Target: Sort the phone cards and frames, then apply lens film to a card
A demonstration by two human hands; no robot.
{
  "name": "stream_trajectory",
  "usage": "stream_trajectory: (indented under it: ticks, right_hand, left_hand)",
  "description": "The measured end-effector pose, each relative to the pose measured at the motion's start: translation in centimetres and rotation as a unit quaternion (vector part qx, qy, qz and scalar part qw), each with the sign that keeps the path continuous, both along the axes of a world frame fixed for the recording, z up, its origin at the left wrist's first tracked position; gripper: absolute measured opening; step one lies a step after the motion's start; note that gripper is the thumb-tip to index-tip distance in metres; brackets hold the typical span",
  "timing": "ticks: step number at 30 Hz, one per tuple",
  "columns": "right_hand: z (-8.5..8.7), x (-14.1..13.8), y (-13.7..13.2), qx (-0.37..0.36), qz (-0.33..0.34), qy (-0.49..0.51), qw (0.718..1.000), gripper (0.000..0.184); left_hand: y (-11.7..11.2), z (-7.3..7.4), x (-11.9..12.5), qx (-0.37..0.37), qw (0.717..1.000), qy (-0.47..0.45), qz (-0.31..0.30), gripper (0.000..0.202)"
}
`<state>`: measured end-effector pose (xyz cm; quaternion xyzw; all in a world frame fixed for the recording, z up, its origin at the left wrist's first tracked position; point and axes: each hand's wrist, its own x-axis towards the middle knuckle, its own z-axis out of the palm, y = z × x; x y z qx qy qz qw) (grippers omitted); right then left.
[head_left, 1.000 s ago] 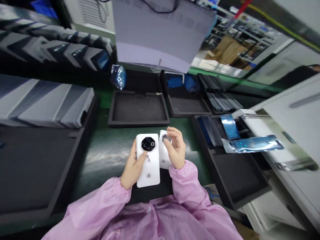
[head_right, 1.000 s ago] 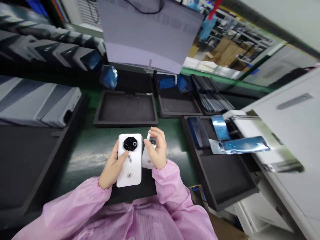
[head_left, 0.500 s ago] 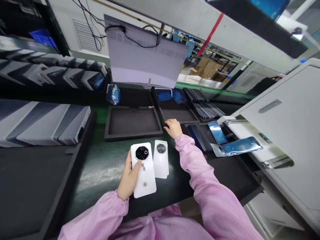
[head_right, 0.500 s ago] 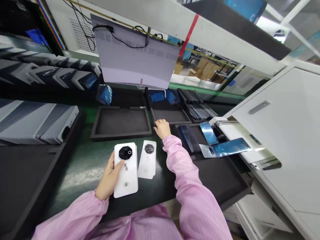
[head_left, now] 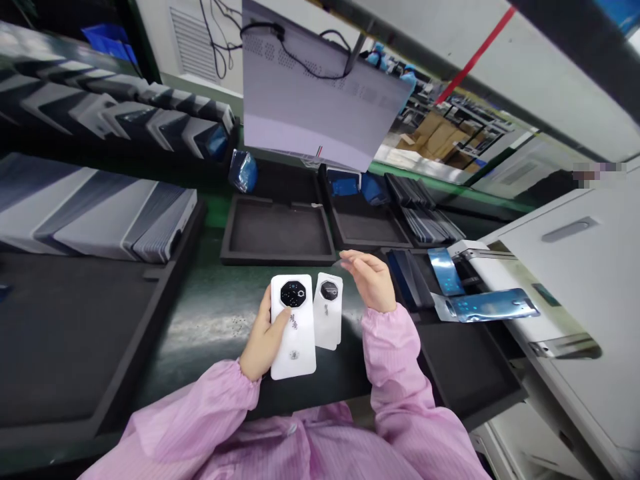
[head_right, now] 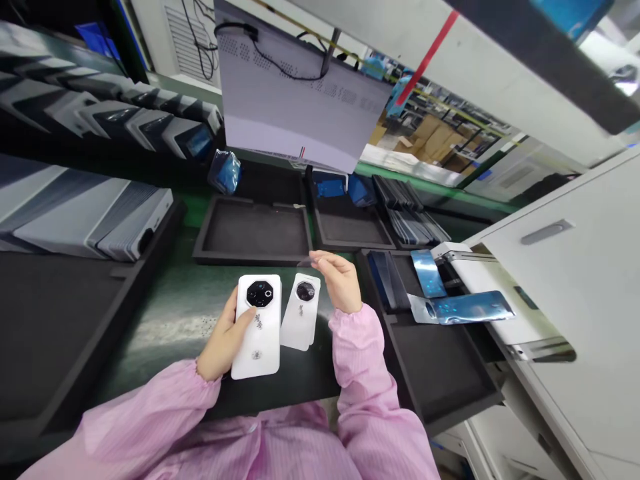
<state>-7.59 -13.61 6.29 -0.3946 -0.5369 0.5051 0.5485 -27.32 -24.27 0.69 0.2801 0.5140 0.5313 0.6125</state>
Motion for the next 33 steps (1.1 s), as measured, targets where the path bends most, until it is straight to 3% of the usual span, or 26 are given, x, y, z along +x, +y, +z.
stream_trajectory:
  ticks: [3, 7, 10, 16, 28, 33]
  right_hand:
    - [0.3, -1.4, -1.6, 0.03, 0.017, -0.096, 0.995, 0.007]
    - [0.7, -3.6, -2.5, -0.036, 0.1, -0.137, 0.985, 0.016]
    - [0.3, -4.9, -2.4, -0.046, 0.13, -0.158, 0.978, 0.021]
    - [-1.1, -5.1, -1.9, -0.006, 0.122, -0.235, 0.964, 0.018]
    - [-0.8, -5.6, -2.3, 0.06, 0.129, -0.305, 0.942, 0.011]
    - [-1.0, -5.7, -2.4, 0.115, 0.117, -0.344, 0.925, 0.01]
  left_hand:
    - [0.1, -0.6, 0.0, 0.022, 1.0, 0.017, -0.004, 0.068]
    - [0.2, -1.2, -0.1, 0.043, 0.998, 0.054, 0.001, 0.065]
    - [0.2, -1.2, -0.1, 0.043, 0.998, 0.049, -0.005, 0.067]
    - [0.1, -0.8, 0.0, 0.041, 0.998, 0.024, -0.028, 0.074]
    - [0.2, -0.1, 0.0, 0.047, 0.998, -0.007, -0.031, 0.082]
    - [0.2, 0.0, -0.1, 0.049, 0.998, 0.008, -0.031, 0.074]
